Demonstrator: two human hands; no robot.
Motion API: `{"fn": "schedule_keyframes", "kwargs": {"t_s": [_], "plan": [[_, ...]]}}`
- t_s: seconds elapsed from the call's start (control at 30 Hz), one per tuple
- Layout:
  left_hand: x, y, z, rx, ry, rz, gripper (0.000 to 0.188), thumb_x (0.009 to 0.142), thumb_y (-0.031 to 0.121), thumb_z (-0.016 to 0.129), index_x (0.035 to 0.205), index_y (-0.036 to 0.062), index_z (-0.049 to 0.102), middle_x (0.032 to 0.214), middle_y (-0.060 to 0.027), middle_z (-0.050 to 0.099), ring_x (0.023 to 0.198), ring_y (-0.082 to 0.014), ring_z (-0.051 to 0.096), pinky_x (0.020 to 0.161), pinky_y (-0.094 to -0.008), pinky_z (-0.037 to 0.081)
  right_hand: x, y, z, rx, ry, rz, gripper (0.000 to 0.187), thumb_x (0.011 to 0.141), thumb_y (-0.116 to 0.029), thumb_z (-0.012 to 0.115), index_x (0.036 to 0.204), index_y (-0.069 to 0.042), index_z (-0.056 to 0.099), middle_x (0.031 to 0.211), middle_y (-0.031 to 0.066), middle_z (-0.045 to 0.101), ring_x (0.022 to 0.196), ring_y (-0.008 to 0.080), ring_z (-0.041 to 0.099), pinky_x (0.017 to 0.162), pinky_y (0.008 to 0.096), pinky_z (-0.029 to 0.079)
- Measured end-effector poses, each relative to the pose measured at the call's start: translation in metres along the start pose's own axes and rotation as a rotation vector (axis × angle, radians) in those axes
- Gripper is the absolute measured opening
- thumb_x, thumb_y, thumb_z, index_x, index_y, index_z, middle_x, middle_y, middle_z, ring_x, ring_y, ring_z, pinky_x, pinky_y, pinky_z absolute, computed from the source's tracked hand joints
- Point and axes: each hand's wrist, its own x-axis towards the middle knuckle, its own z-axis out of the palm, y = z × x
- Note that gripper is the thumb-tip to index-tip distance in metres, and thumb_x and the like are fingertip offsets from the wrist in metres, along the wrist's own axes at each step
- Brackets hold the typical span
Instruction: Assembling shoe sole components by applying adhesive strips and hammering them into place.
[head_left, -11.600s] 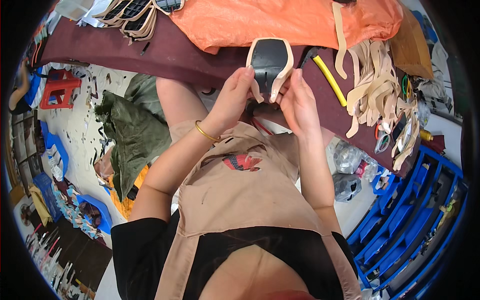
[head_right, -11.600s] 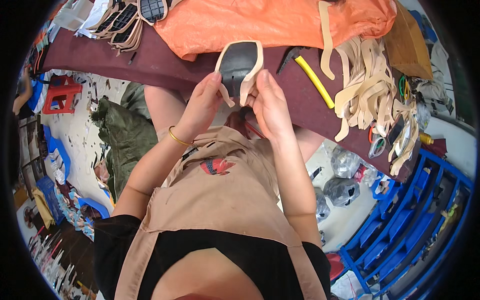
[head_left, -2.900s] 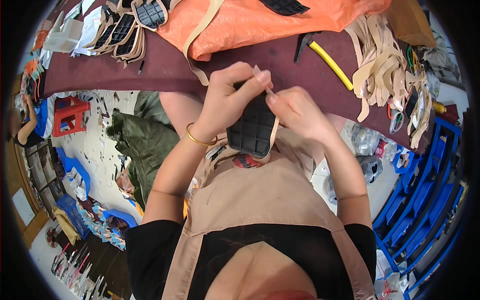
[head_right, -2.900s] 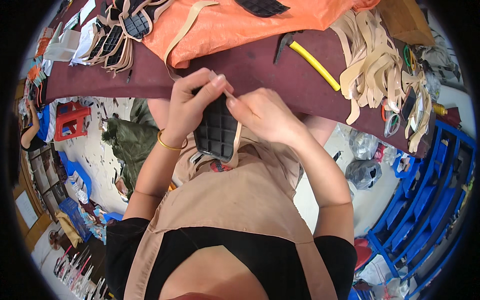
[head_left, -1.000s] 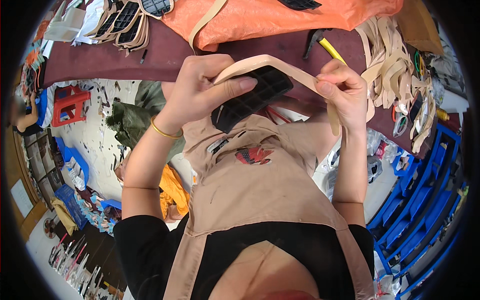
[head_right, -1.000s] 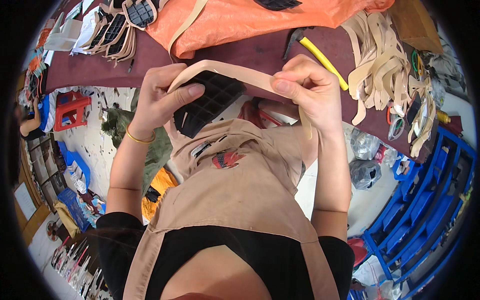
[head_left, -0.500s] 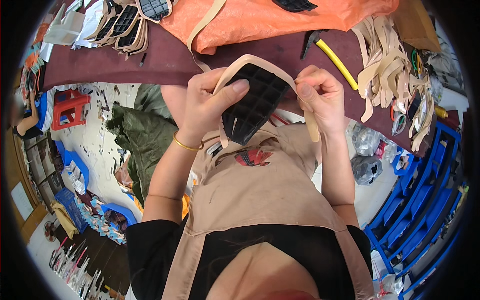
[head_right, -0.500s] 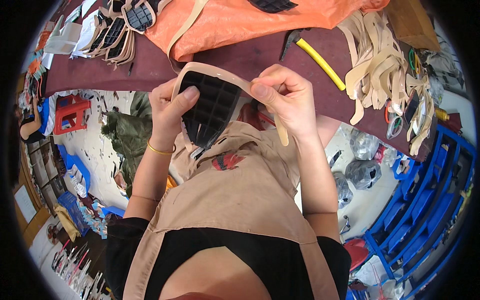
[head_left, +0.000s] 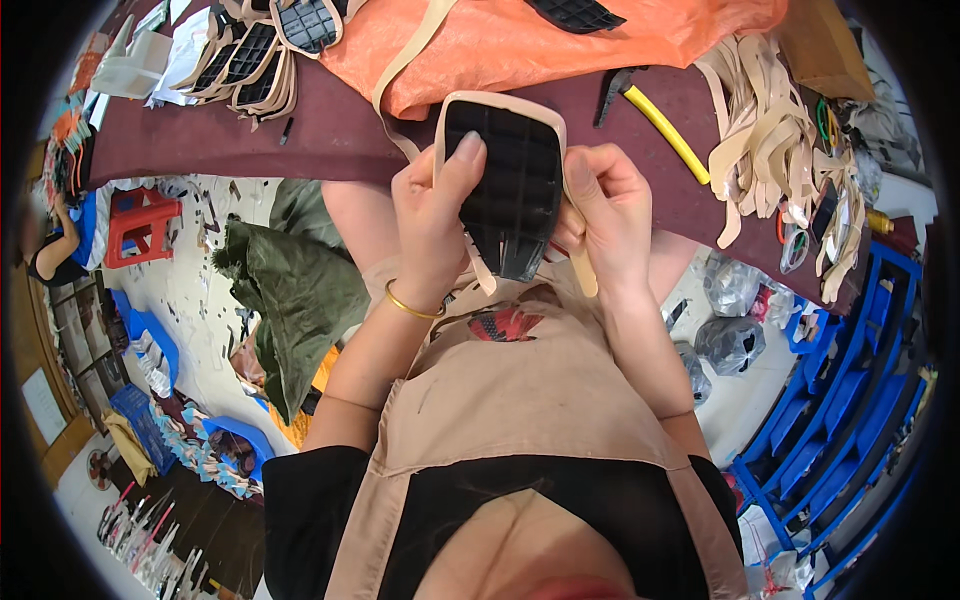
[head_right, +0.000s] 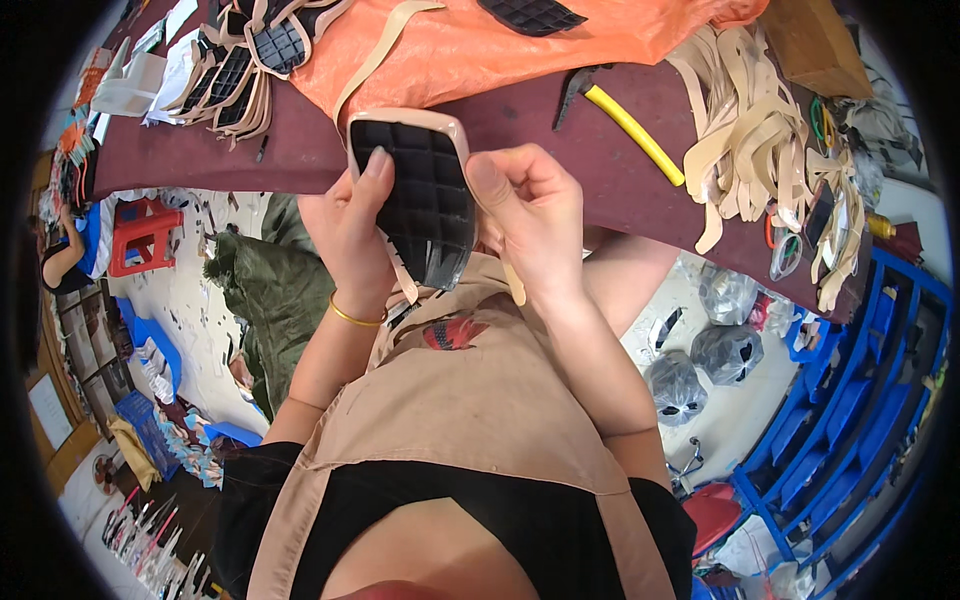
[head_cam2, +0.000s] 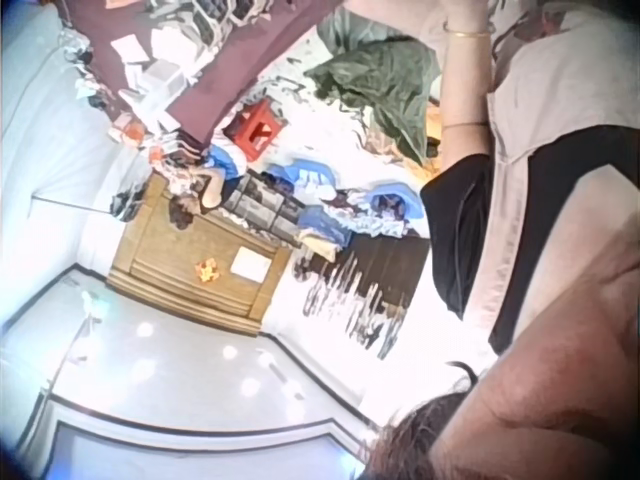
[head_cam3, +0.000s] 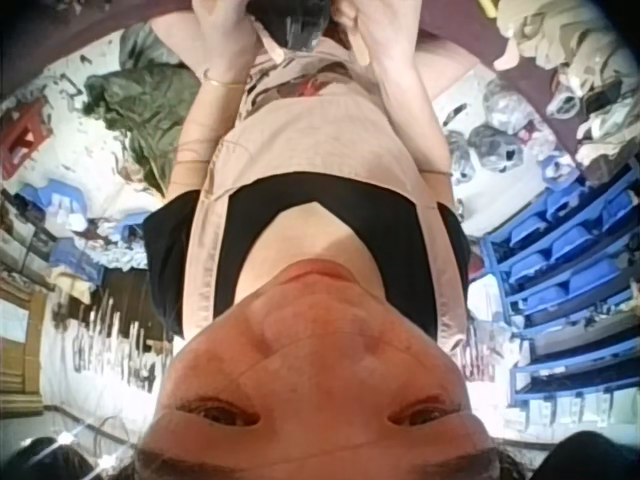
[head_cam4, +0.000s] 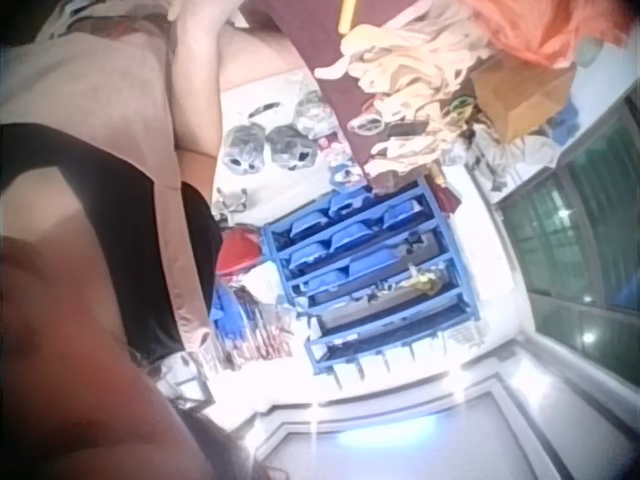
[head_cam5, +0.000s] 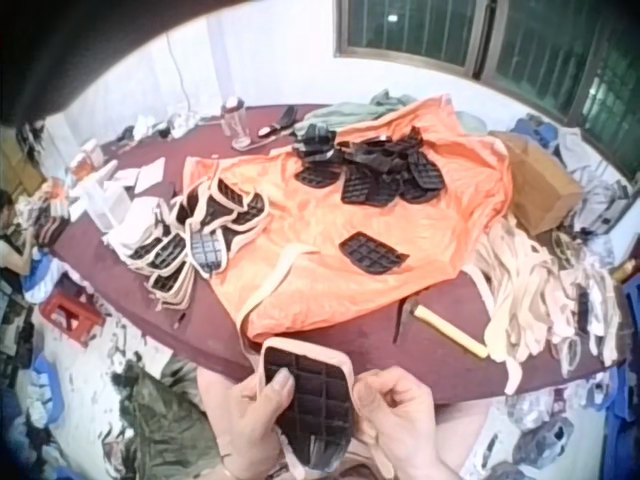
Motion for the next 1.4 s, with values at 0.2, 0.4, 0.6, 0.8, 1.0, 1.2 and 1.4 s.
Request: {"fn": "schedule_keyframes", "kwargs": {"t_s": [0.2,0.4,0.6,0.8,1.0,1.2,1.4], "plan": [[0.004,-0.003,0.012,-0.761,-0.219,-0.391,0.056,0.087,0.028,0.051,0.132,0.0027,0.031,0.126,-0.0145,0.044,0.096,-0.0228,0.059,0.084,-0.0368,0.049,0.009,-0.007,-0.015,0.013,0.010,0.232,0.018,0.089,-0.022,0.060,0.085,-0.006,0.054,0.067,-0.0034,0.051,0.046,0.0005,0.037,0.039,0.0152,0.029],[0.011,-0.019,0.007,-0.917,-0.602,-0.501,0.066,0.083,0.036,0.046,0.137,0.0005,0.030,0.135,-0.0211,0.040,0.116,-0.0367,0.049,0.093,-0.0487,0.045,0.002,-0.006,-0.026,0.104,-0.022,0.321,0.017,0.094,-0.024,0.052,0.097,-0.007,0.052,0.068,-0.0052,0.049,0.046,0.0004,0.036,0.039,0.0149,0.029],[0.014,-0.005,0.013,-0.879,-0.271,-0.463,0.063,0.086,0.042,0.039,0.130,-0.0032,0.037,0.127,-0.0229,0.047,0.116,-0.0437,0.046,0.094,-0.0532,0.044,-0.009,-0.038,-0.033,-0.534,-0.459,0.321,0.036,0.094,-0.017,0.049,0.125,0.000,0.044,0.102,0.0054,0.056,0.082,0.0136,0.053,0.071,0.0274,0.044],[0.015,-0.008,0.010,-0.872,-0.274,-0.463,0.061,0.087,0.043,0.039,0.126,-0.0033,0.040,0.121,-0.0221,0.051,0.109,-0.0432,0.053,0.090,-0.0537,0.046,0.002,-0.037,-0.034,-1.174,-0.509,-0.337,0.018,0.090,-0.009,0.046,0.101,0.002,0.055,0.093,0.0141,0.058,0.075,0.0297,0.055,0.069,0.0356,0.045],[0.018,-0.004,0.009,-0.810,-0.222,-0.410,0.057,0.086,0.041,0.040,0.121,-0.0041,0.045,0.117,-0.0218,0.053,0.099,-0.0394,0.059,0.084,-0.0519,0.050,-0.006,-0.036,-0.030,-0.841,-0.528,0.071,0.015,0.092,-0.010,0.043,0.093,0.001,0.053,0.074,0.0112,0.060,0.070,0.0258,0.058,0.065,0.0336,0.044],[0.024,0.001,0.005,-0.500,-0.299,-0.184,0.053,0.080,0.033,0.045,0.117,-0.0056,0.046,0.112,-0.0196,0.056,0.092,-0.0304,0.062,0.074,-0.0393,0.056,-0.004,-0.039,-0.027,-0.736,-0.590,0.181,0.019,0.094,-0.013,0.041,0.095,0.001,0.054,0.075,0.0064,0.063,0.065,0.0148,0.059,0.059,0.0279,0.047],[0.032,0.007,-0.002,-0.340,-0.299,-0.027,0.063,0.076,0.034,0.051,0.124,-0.0053,0.038,0.111,-0.0204,0.055,0.092,-0.0279,0.061,0.074,-0.0371,0.055,-0.013,-0.038,-0.023,-0.517,-0.525,0.386,0.028,0.097,-0.021,0.039,0.106,0.001,0.053,0.084,0.0084,0.064,0.067,0.0131,0.062,0.054,0.0237,0.049]]}}
